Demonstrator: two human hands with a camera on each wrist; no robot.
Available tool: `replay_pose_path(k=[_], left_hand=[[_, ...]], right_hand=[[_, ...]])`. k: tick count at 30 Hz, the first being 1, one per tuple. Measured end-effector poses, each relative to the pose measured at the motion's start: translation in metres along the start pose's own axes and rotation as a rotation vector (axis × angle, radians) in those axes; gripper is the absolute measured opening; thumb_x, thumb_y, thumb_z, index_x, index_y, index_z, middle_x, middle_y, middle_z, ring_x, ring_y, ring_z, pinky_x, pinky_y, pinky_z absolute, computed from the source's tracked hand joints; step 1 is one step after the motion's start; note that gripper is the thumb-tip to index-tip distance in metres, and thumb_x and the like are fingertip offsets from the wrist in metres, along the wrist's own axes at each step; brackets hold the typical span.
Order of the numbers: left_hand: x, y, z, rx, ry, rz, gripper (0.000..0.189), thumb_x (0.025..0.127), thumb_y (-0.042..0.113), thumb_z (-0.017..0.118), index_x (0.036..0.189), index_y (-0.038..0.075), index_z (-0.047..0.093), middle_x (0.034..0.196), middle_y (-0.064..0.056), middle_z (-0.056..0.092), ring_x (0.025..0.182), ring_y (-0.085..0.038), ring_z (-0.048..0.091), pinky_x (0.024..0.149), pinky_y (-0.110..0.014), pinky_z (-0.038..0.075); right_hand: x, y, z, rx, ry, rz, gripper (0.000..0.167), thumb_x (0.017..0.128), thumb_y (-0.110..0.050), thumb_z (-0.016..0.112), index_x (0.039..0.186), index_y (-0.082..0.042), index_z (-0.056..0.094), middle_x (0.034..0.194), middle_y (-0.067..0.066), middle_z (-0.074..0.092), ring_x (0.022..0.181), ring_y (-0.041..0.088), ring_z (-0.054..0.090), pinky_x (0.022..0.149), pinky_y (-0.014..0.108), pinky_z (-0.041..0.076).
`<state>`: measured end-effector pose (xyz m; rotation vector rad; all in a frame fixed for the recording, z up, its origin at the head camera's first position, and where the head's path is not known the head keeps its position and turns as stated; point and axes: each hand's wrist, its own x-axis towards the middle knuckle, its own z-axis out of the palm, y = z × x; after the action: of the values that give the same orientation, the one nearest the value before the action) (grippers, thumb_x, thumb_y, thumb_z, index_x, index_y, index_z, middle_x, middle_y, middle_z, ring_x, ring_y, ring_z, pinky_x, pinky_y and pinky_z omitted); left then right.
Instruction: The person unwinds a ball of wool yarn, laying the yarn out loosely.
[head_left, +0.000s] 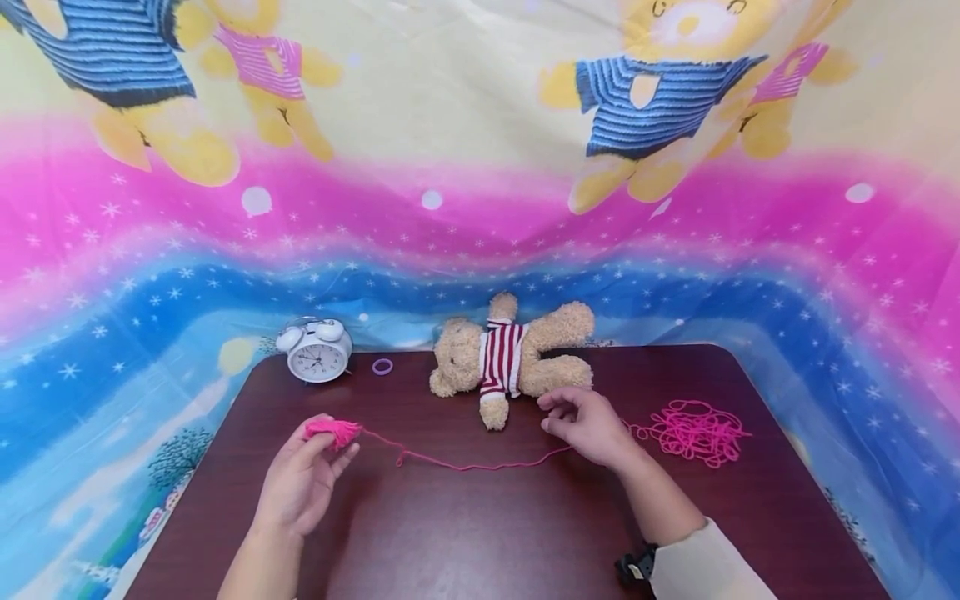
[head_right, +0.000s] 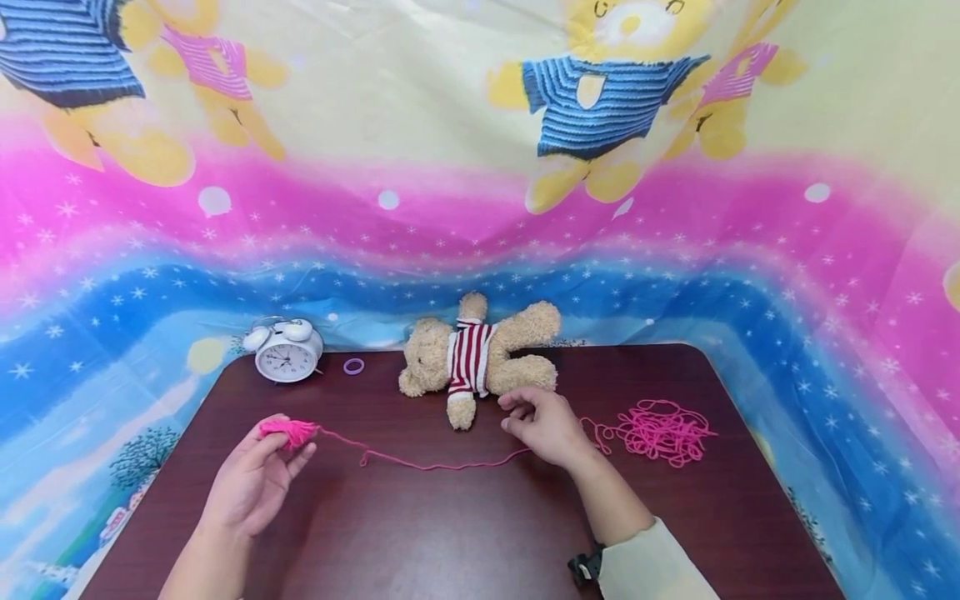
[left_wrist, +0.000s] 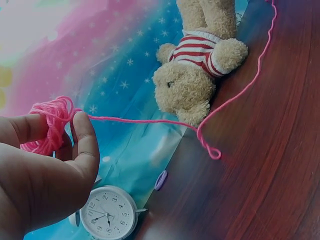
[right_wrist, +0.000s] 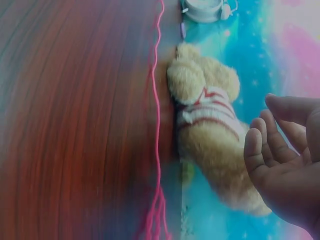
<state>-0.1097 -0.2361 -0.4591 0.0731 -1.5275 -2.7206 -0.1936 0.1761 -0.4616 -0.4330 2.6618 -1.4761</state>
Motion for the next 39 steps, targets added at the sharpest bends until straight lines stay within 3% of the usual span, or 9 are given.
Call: replay_pose_path(k=[6,13,20,27,39], left_hand=[[0.002,-0.002,0.006,0.045,-0.007,-0.012,0.012,0.109,0.008,0.050,0.112,0.014,0.059,0.107,-0.001,0.071,0.107,-0.016,0.069,0.089,-0.029,0.056],[0.006,-0.009,0.016,0.025,-0.040,-0.006,0.011,0.109,0.006,0.048,0.114,0.012,0.056,0.109,-0.003,0.070,0.107,-0.017,0.069,0.092,-0.028,0.056],[0.007,-0.012,0.025,-0.006,-0.066,0.016,0.017,0.108,0.000,0.044,0.111,0.011,0.057,0.105,-0.005,0.070,0.108,-0.020,0.071,0.093,-0.028,0.057],[0.007,-0.014,0.035,-0.004,-0.098,0.001,0.015,0.108,-0.001,0.043,0.112,0.009,0.054,0.106,-0.006,0.071,0.108,-0.021,0.072,0.093,-0.028,0.057],[0.006,-0.017,0.054,0.025,-0.103,-0.045,0.012,0.106,0.001,0.047,0.114,0.009,0.051,0.107,-0.006,0.070,0.104,-0.019,0.072,0.092,-0.027,0.057]], right_hand=[[0.006,-0.013,0.020,0.045,-0.037,-0.029,0.022,0.088,-0.007,0.079,0.110,-0.010,0.075,0.100,0.003,0.073,0.086,0.015,0.065,0.074,0.029,0.055],[0.009,-0.028,0.043,0.096,-0.072,-0.055,0.023,0.089,-0.008,0.078,0.112,-0.005,0.074,0.094,0.002,0.071,0.084,0.015,0.066,0.073,0.028,0.055],[0.012,-0.039,0.062,0.115,-0.096,-0.104,0.021,0.089,-0.012,0.079,0.109,-0.008,0.075,0.087,-0.001,0.072,0.078,0.013,0.067,0.071,0.027,0.056],[0.016,-0.050,0.082,0.150,-0.144,-0.135,0.026,0.091,-0.015,0.078,0.115,-0.006,0.073,0.106,0.008,0.074,0.089,0.014,0.069,0.080,0.029,0.057],[0.021,-0.070,0.121,0.256,-0.189,-0.159,0.034,0.092,-0.012,0.078,0.124,-0.008,0.068,0.112,0.014,0.072,0.093,0.014,0.068,0.082,0.028,0.058]])
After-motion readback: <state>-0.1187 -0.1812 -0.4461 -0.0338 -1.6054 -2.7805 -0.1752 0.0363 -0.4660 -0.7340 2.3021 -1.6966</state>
